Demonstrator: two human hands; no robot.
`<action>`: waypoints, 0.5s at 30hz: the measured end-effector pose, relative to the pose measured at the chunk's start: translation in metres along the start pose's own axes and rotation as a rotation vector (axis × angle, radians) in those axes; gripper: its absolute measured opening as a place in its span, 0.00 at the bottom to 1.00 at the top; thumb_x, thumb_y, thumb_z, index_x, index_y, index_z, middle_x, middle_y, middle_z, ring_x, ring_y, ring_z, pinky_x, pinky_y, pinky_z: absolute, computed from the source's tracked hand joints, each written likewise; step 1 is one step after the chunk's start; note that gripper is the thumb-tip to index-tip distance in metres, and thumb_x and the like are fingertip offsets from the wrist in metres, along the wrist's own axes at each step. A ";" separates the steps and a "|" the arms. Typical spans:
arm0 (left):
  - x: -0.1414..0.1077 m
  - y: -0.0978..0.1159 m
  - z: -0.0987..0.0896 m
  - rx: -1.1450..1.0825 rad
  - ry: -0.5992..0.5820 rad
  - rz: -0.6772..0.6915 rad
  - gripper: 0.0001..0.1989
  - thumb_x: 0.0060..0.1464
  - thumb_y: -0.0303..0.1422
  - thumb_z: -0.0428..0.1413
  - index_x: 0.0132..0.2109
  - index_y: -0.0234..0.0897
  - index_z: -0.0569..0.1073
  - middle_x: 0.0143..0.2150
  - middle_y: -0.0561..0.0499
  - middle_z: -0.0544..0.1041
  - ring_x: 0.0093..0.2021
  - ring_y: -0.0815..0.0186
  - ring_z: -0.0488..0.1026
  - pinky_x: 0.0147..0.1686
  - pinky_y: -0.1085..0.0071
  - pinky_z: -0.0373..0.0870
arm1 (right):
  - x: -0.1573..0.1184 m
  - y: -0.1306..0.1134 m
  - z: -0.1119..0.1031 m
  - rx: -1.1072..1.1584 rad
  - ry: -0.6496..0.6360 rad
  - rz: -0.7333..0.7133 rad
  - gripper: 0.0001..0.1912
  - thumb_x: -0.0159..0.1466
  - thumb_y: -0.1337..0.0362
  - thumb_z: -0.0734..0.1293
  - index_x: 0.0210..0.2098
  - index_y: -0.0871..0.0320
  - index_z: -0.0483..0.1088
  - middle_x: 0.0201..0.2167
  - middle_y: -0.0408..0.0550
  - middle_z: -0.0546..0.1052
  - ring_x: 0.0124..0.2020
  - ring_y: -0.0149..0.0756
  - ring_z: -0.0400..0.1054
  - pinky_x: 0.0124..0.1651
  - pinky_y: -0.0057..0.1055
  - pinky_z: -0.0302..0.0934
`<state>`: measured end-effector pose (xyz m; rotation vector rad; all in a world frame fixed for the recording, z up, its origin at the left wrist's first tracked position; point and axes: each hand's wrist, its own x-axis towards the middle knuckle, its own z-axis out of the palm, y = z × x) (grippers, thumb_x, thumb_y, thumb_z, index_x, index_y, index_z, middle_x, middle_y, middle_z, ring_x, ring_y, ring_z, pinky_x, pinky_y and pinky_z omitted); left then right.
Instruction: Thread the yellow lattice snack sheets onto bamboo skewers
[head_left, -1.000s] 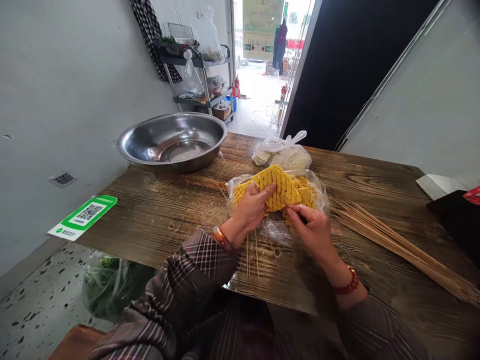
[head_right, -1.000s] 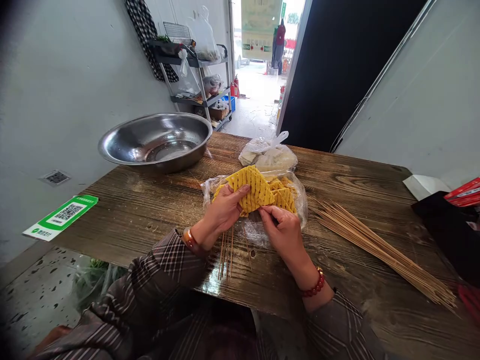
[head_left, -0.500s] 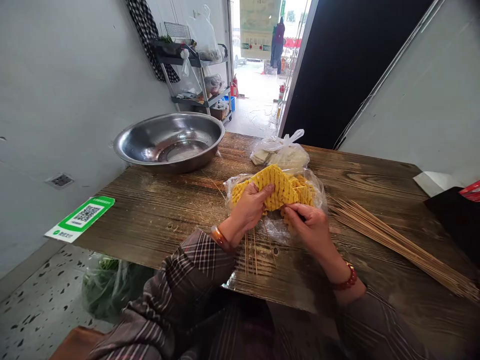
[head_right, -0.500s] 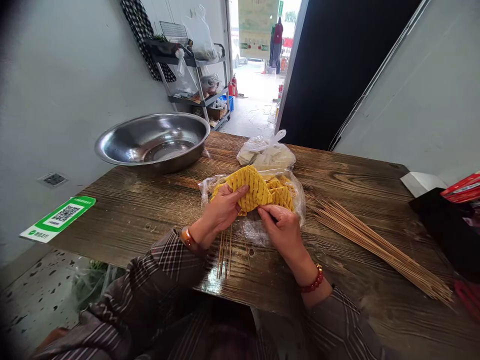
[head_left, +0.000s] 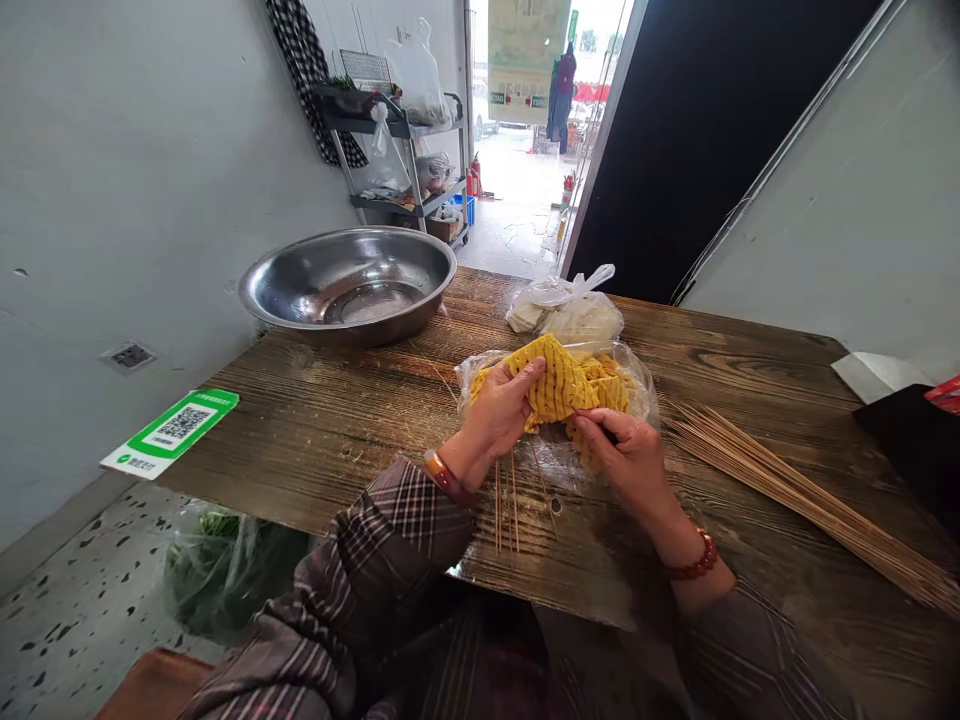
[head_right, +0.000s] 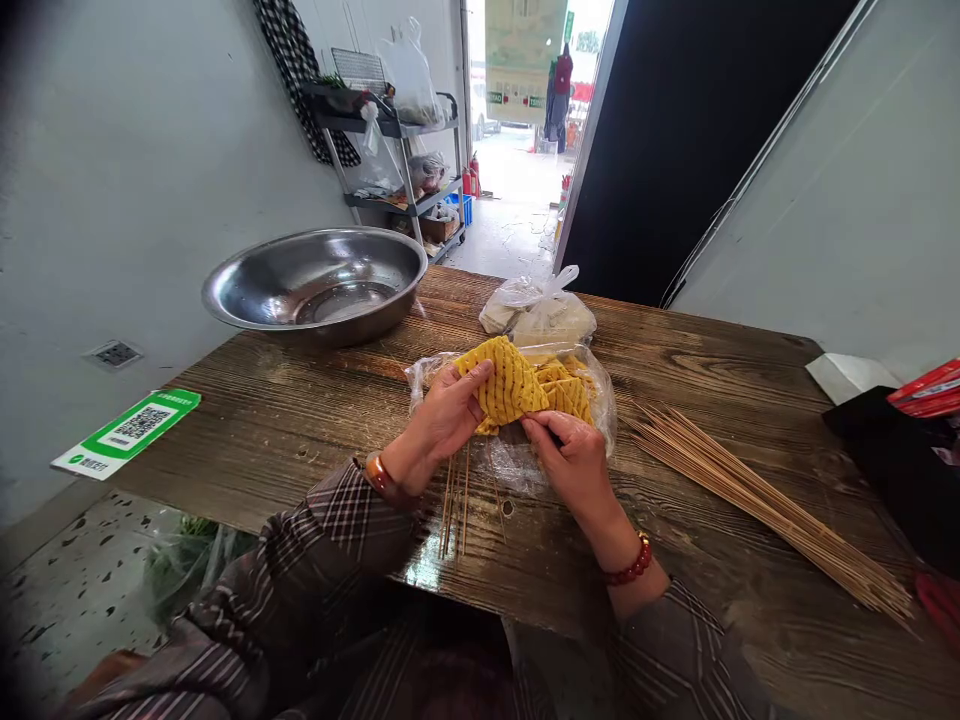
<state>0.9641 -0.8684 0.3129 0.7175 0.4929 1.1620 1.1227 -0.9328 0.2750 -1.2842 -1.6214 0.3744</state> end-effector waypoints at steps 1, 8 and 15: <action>0.000 0.001 0.000 -0.001 -0.005 0.012 0.15 0.45 0.34 0.69 0.40 0.33 0.79 0.39 0.46 0.83 0.49 0.55 0.79 0.52 0.60 0.75 | 0.000 0.000 0.000 0.000 0.004 -0.004 0.12 0.66 0.56 0.66 0.32 0.53 0.78 0.31 0.46 0.83 0.32 0.39 0.76 0.37 0.34 0.69; -0.001 0.001 0.001 -0.012 -0.047 0.000 0.18 0.42 0.34 0.71 0.41 0.32 0.79 0.38 0.45 0.83 0.48 0.54 0.79 0.50 0.61 0.76 | 0.000 -0.001 0.000 -0.014 0.004 -0.042 0.11 0.66 0.58 0.67 0.31 0.54 0.77 0.29 0.45 0.82 0.30 0.37 0.75 0.35 0.33 0.68; -0.004 0.001 0.003 -0.009 -0.045 -0.019 0.19 0.42 0.35 0.71 0.41 0.31 0.79 0.39 0.44 0.83 0.49 0.53 0.79 0.50 0.61 0.76 | 0.000 0.000 -0.001 -0.074 0.005 -0.048 0.14 0.68 0.56 0.65 0.28 0.54 0.75 0.26 0.45 0.79 0.28 0.36 0.72 0.32 0.32 0.65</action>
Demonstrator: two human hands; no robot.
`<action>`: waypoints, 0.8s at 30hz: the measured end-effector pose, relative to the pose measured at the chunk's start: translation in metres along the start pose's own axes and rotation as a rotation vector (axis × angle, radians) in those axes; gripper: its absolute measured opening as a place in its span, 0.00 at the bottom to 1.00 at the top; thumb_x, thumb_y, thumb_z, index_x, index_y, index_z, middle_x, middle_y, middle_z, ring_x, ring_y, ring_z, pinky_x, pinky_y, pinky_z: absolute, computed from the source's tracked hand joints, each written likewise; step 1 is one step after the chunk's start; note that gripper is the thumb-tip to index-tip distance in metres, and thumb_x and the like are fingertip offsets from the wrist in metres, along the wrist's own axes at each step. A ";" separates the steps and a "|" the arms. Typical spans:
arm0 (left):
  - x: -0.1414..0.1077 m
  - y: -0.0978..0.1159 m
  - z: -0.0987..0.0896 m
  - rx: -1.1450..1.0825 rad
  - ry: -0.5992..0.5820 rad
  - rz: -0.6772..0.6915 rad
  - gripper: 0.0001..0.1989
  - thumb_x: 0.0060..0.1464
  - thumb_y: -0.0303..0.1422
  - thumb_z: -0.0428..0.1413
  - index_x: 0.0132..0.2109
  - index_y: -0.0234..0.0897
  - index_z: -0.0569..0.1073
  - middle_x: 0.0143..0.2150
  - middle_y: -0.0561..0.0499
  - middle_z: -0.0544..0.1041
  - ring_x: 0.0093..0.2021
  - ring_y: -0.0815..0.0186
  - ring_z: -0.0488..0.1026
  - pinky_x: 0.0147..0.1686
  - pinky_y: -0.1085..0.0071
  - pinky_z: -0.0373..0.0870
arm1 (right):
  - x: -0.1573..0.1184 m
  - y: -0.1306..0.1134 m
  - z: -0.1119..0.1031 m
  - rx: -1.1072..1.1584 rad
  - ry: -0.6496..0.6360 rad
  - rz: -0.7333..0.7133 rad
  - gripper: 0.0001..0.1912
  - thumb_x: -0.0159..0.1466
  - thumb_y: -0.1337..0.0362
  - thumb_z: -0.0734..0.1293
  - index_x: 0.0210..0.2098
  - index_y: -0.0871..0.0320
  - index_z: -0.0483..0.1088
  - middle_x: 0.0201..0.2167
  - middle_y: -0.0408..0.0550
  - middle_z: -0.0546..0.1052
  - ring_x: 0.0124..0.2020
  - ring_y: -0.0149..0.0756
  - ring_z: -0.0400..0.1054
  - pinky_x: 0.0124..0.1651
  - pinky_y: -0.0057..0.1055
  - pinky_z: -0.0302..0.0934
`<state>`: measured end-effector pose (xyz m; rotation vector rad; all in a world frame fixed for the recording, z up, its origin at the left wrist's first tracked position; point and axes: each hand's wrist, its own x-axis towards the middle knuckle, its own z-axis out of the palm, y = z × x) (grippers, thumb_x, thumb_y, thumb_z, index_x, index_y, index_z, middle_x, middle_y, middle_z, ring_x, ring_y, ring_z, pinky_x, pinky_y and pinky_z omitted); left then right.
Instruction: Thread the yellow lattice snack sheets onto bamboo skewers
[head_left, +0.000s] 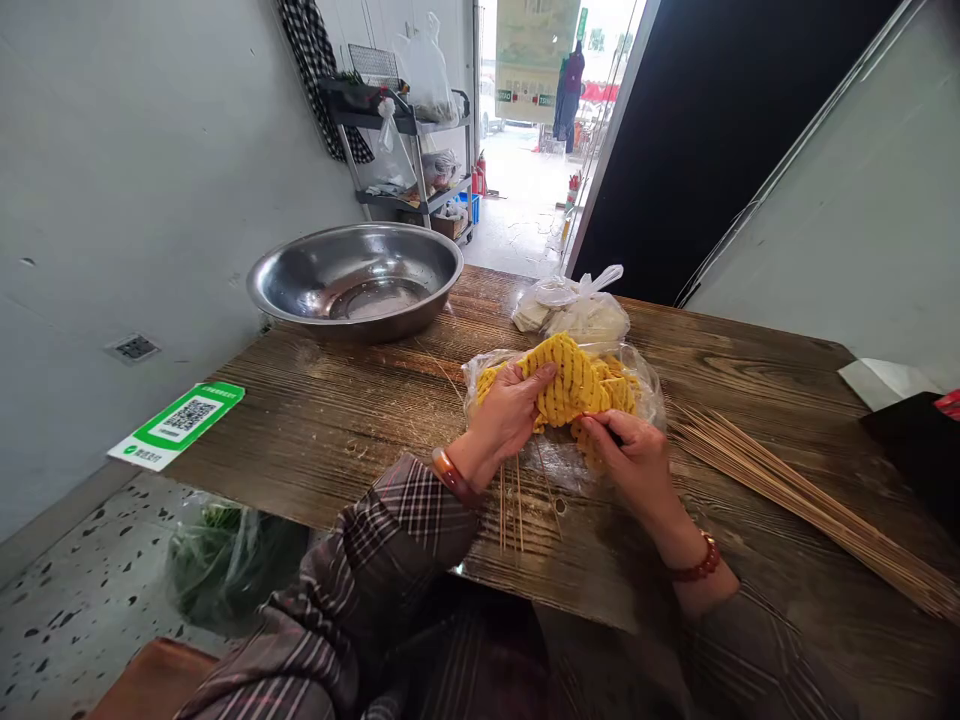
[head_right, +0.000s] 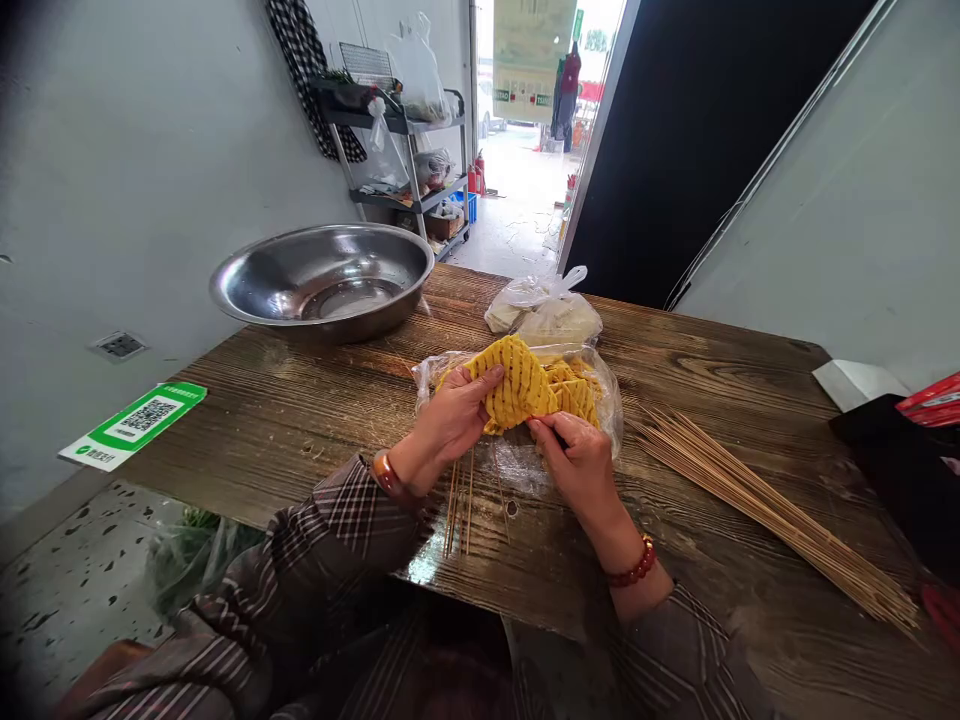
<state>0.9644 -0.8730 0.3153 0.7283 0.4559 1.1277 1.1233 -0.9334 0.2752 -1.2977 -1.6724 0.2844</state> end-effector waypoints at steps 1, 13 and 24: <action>0.000 0.000 0.000 0.002 -0.002 0.000 0.20 0.41 0.35 0.71 0.41 0.31 0.79 0.39 0.44 0.83 0.49 0.53 0.79 0.50 0.61 0.76 | 0.000 0.000 0.000 -0.001 0.001 0.001 0.15 0.68 0.56 0.65 0.28 0.54 0.75 0.25 0.45 0.79 0.28 0.35 0.71 0.32 0.32 0.64; 0.001 -0.003 0.000 0.012 0.005 0.006 0.18 0.42 0.34 0.70 0.40 0.32 0.79 0.37 0.45 0.83 0.47 0.54 0.80 0.49 0.61 0.77 | 0.002 0.004 -0.001 0.028 0.011 0.090 0.13 0.65 0.55 0.68 0.29 0.54 0.77 0.27 0.44 0.81 0.29 0.36 0.73 0.35 0.33 0.66; 0.010 0.008 -0.013 0.027 0.074 0.086 0.20 0.40 0.32 0.71 0.42 0.32 0.78 0.38 0.46 0.83 0.42 0.58 0.81 0.46 0.64 0.77 | 0.005 0.011 -0.011 0.126 -0.126 0.033 0.10 0.66 0.60 0.67 0.42 0.53 0.80 0.43 0.48 0.83 0.45 0.39 0.77 0.50 0.38 0.70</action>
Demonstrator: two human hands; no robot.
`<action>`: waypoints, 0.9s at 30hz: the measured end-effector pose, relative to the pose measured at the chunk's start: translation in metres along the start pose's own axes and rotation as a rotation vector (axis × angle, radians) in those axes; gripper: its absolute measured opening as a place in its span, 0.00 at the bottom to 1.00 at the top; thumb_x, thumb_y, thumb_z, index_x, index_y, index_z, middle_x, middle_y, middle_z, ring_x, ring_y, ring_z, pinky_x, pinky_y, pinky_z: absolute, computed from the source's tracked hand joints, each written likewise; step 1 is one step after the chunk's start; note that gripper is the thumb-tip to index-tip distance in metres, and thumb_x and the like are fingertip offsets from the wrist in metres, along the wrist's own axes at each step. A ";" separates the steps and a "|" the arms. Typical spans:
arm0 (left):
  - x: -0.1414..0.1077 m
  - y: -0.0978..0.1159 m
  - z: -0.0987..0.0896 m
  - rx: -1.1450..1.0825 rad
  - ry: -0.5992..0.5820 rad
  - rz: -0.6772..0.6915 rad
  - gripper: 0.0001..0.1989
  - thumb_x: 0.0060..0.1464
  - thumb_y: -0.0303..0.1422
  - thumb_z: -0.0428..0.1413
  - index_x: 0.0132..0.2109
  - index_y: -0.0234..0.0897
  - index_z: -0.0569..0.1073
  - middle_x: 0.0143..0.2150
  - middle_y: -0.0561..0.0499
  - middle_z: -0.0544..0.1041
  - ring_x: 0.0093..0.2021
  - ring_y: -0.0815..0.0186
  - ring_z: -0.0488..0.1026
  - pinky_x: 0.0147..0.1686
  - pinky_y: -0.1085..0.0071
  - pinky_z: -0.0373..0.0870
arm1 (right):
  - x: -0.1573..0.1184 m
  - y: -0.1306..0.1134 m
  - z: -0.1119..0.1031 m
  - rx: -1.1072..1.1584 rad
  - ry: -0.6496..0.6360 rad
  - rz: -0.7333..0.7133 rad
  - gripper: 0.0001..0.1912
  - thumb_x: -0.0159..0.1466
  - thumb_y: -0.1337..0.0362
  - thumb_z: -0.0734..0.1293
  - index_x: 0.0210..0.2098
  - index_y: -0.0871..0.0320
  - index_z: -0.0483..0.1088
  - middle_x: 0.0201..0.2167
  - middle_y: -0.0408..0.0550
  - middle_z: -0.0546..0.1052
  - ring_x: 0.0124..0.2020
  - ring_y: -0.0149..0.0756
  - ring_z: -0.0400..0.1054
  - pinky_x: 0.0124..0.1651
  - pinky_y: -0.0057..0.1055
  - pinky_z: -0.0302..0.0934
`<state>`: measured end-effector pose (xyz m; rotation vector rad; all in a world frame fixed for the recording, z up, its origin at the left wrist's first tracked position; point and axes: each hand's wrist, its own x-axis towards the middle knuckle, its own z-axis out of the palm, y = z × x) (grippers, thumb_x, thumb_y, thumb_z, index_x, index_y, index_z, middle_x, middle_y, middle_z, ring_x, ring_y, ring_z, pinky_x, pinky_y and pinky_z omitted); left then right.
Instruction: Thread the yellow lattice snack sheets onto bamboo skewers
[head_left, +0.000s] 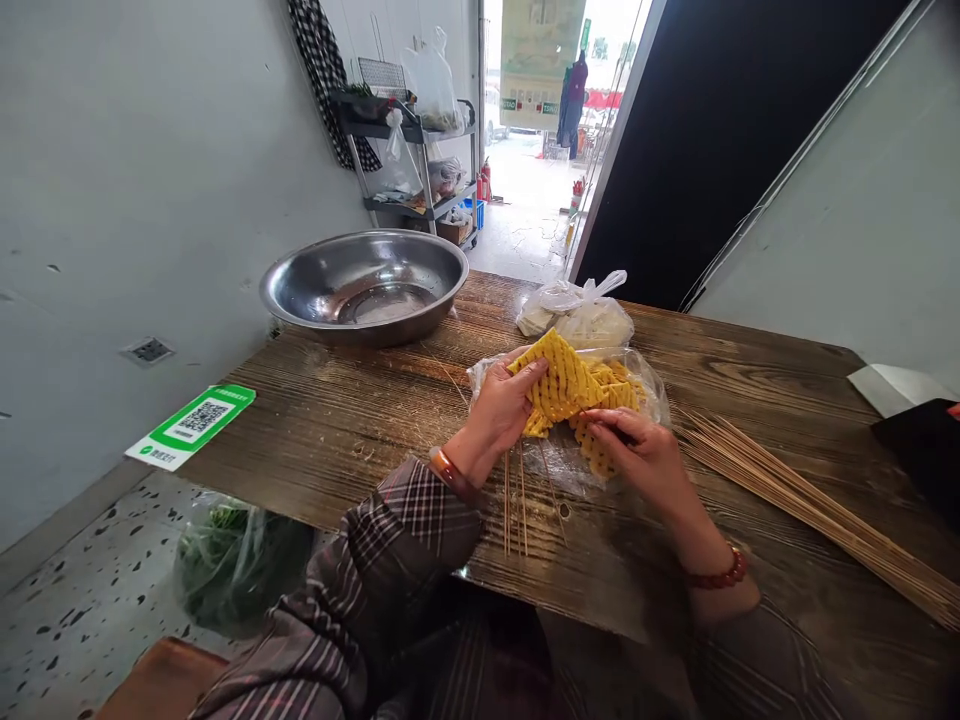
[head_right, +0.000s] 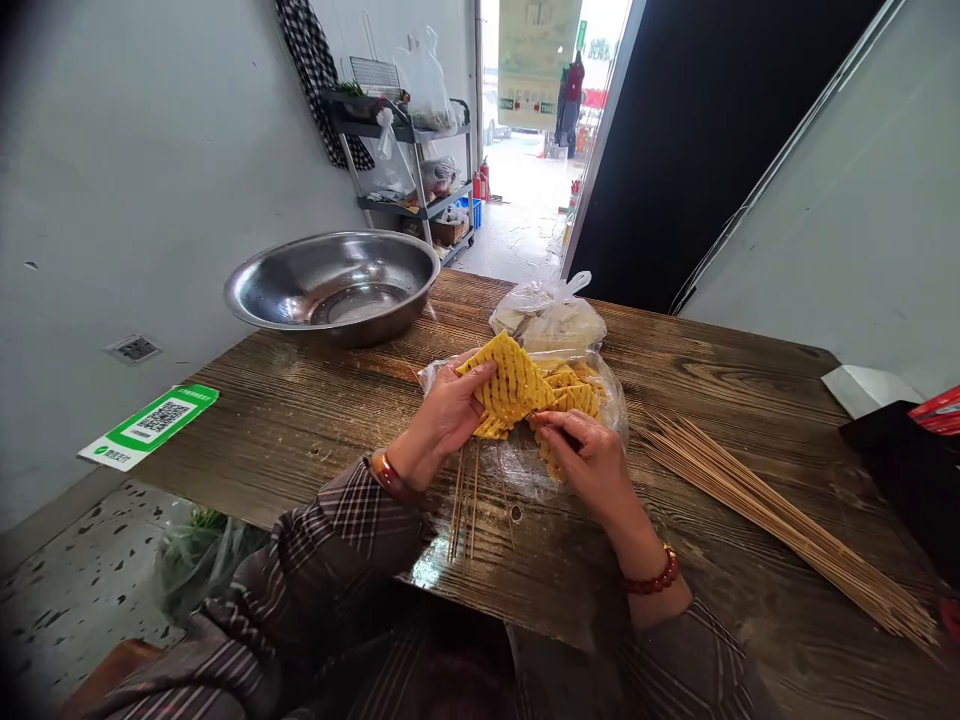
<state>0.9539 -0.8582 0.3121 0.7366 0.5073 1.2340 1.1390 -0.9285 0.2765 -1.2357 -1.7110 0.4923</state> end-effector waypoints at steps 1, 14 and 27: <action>0.000 0.000 -0.001 -0.002 -0.006 -0.003 0.21 0.40 0.33 0.71 0.43 0.32 0.78 0.39 0.46 0.83 0.41 0.59 0.81 0.46 0.64 0.77 | 0.000 0.001 0.000 0.002 0.010 0.001 0.10 0.66 0.60 0.67 0.42 0.53 0.80 0.43 0.48 0.83 0.44 0.39 0.77 0.49 0.37 0.71; -0.002 -0.005 0.002 -0.049 -0.083 -0.015 0.19 0.41 0.35 0.71 0.41 0.33 0.79 0.36 0.47 0.83 0.43 0.58 0.80 0.48 0.63 0.76 | 0.002 -0.002 0.003 0.008 0.107 -0.047 0.08 0.66 0.62 0.68 0.38 0.53 0.81 0.36 0.47 0.84 0.38 0.38 0.77 0.42 0.35 0.71; -0.005 -0.006 0.007 -0.049 -0.101 -0.023 0.17 0.42 0.35 0.71 0.40 0.33 0.80 0.35 0.48 0.83 0.46 0.55 0.80 0.50 0.61 0.76 | 0.005 0.001 0.003 -0.039 0.124 -0.088 0.07 0.65 0.63 0.69 0.37 0.53 0.81 0.36 0.46 0.84 0.37 0.39 0.78 0.42 0.35 0.71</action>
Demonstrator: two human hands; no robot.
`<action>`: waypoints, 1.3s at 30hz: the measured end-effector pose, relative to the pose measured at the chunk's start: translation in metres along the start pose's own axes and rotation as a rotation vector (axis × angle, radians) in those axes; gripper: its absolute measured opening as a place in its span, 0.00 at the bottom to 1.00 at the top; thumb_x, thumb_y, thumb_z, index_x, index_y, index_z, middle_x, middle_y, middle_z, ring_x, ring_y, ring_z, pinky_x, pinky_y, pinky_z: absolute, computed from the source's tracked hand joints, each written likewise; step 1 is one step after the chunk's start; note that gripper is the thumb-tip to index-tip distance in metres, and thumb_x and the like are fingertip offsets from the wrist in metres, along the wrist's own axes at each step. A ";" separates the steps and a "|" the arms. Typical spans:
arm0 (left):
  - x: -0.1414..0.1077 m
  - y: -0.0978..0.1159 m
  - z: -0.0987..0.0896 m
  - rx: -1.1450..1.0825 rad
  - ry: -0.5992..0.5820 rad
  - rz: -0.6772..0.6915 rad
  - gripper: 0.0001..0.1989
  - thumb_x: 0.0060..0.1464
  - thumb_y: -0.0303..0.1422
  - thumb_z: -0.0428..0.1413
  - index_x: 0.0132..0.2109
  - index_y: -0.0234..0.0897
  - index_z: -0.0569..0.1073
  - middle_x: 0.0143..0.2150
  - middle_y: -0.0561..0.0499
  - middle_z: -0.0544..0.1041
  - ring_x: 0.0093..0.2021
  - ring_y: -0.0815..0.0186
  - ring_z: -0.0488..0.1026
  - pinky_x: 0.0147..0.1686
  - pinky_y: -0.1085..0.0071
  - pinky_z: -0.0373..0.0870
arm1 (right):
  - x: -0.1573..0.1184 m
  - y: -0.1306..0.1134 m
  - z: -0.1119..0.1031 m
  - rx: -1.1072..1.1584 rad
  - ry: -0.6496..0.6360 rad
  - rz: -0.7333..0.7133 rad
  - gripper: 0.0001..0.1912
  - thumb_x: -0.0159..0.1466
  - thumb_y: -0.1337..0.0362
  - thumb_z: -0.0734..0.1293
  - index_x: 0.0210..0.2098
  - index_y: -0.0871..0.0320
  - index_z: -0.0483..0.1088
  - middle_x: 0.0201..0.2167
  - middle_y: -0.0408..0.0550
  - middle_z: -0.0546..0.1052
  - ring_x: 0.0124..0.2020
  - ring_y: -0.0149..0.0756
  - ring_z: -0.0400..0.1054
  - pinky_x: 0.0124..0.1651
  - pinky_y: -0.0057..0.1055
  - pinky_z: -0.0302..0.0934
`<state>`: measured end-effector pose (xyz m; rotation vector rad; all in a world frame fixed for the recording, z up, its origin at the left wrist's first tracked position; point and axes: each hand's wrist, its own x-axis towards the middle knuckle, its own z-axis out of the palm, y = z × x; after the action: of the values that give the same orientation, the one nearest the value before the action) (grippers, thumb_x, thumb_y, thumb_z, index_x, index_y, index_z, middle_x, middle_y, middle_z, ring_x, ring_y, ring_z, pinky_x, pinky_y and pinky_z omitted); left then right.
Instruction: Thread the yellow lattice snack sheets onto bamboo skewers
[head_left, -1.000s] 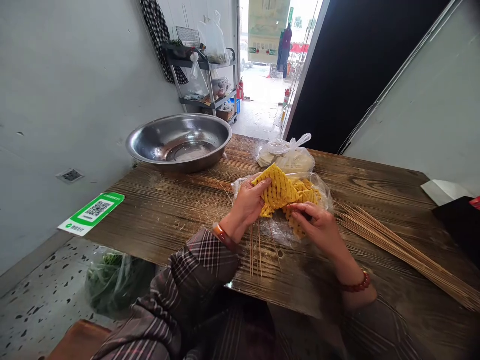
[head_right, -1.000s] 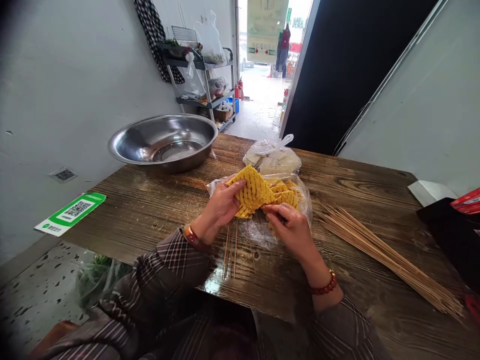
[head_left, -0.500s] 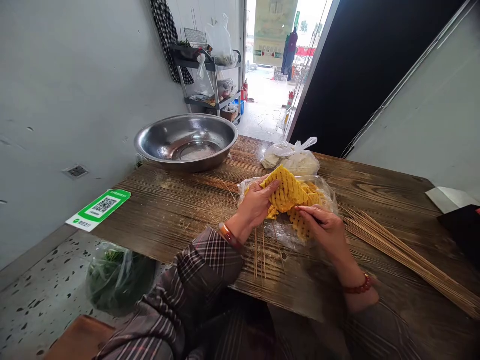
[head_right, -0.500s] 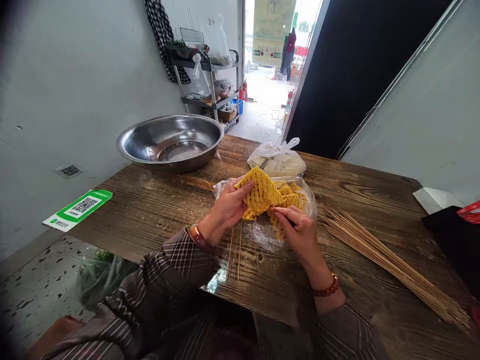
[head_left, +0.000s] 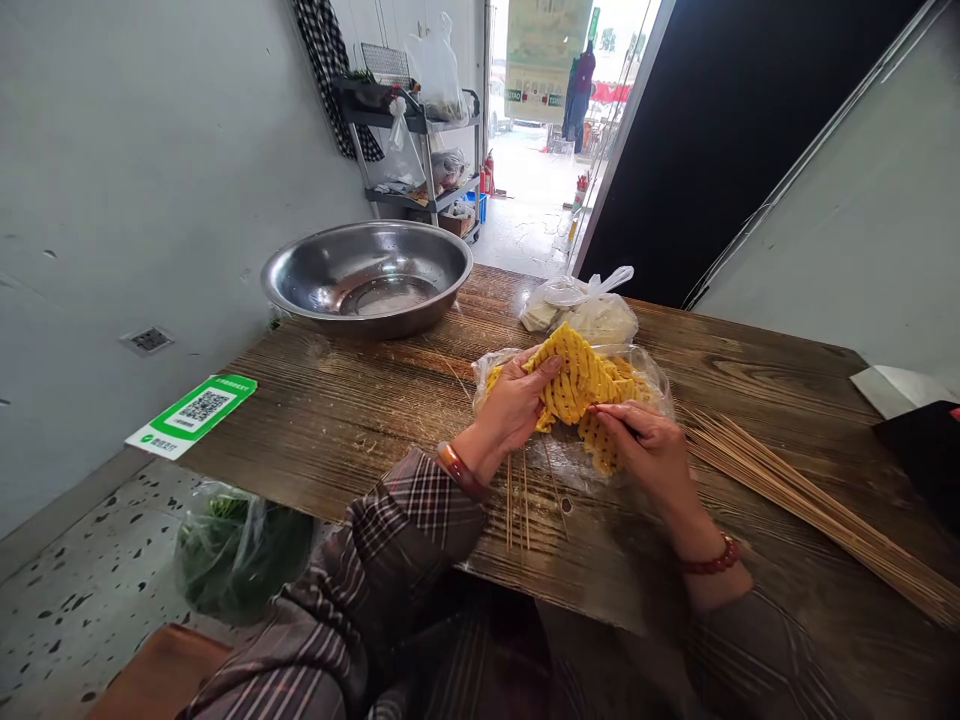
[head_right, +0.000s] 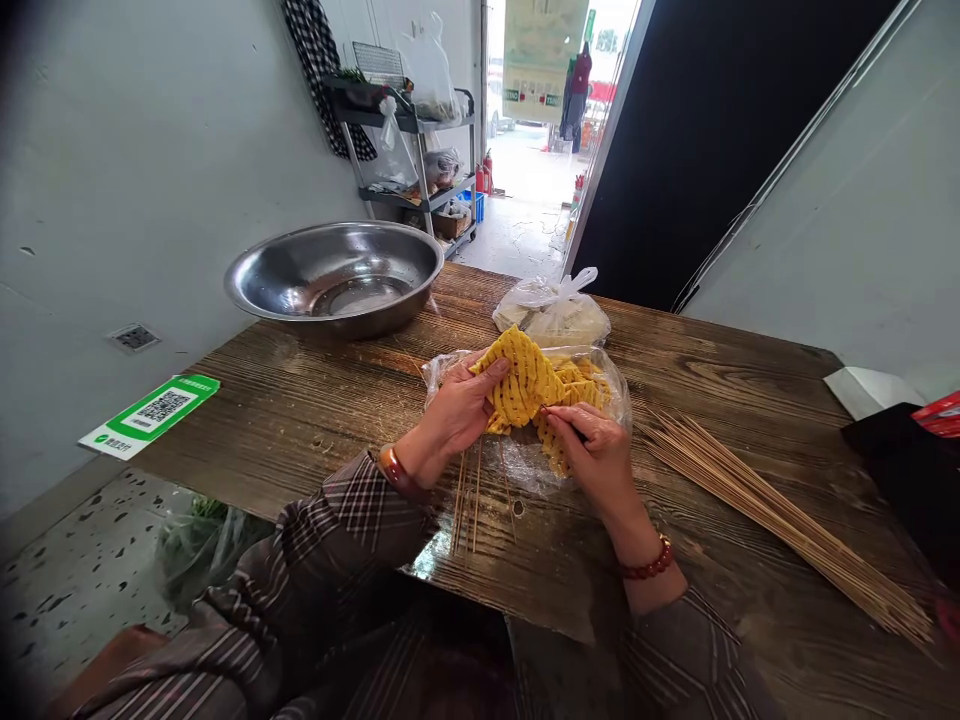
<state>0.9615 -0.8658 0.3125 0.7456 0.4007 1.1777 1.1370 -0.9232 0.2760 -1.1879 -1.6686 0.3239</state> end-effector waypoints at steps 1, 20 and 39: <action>0.000 0.000 0.000 -0.001 -0.002 -0.001 0.17 0.42 0.35 0.71 0.40 0.33 0.80 0.35 0.47 0.83 0.47 0.55 0.80 0.50 0.61 0.76 | 0.000 0.000 0.000 -0.001 0.000 0.001 0.07 0.65 0.63 0.69 0.37 0.53 0.81 0.36 0.46 0.84 0.37 0.39 0.78 0.42 0.35 0.71; -0.001 -0.003 0.000 0.000 -0.017 -0.017 0.19 0.42 0.36 0.71 0.41 0.33 0.79 0.38 0.46 0.82 0.51 0.54 0.78 0.51 0.61 0.74 | 0.003 -0.001 0.001 -0.036 0.011 -0.009 0.07 0.65 0.61 0.69 0.32 0.54 0.79 0.30 0.45 0.82 0.33 0.37 0.75 0.37 0.33 0.68; -0.001 -0.006 0.002 0.017 0.006 -0.026 0.17 0.42 0.36 0.71 0.38 0.33 0.79 0.37 0.47 0.83 0.46 0.56 0.79 0.49 0.63 0.75 | 0.003 -0.006 0.005 -0.035 0.000 0.058 0.12 0.65 0.58 0.68 0.27 0.54 0.76 0.27 0.45 0.79 0.30 0.37 0.72 0.36 0.33 0.65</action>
<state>0.9667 -0.8684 0.3095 0.7504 0.4244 1.1538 1.1294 -0.9220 0.2800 -1.2639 -1.6477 0.3319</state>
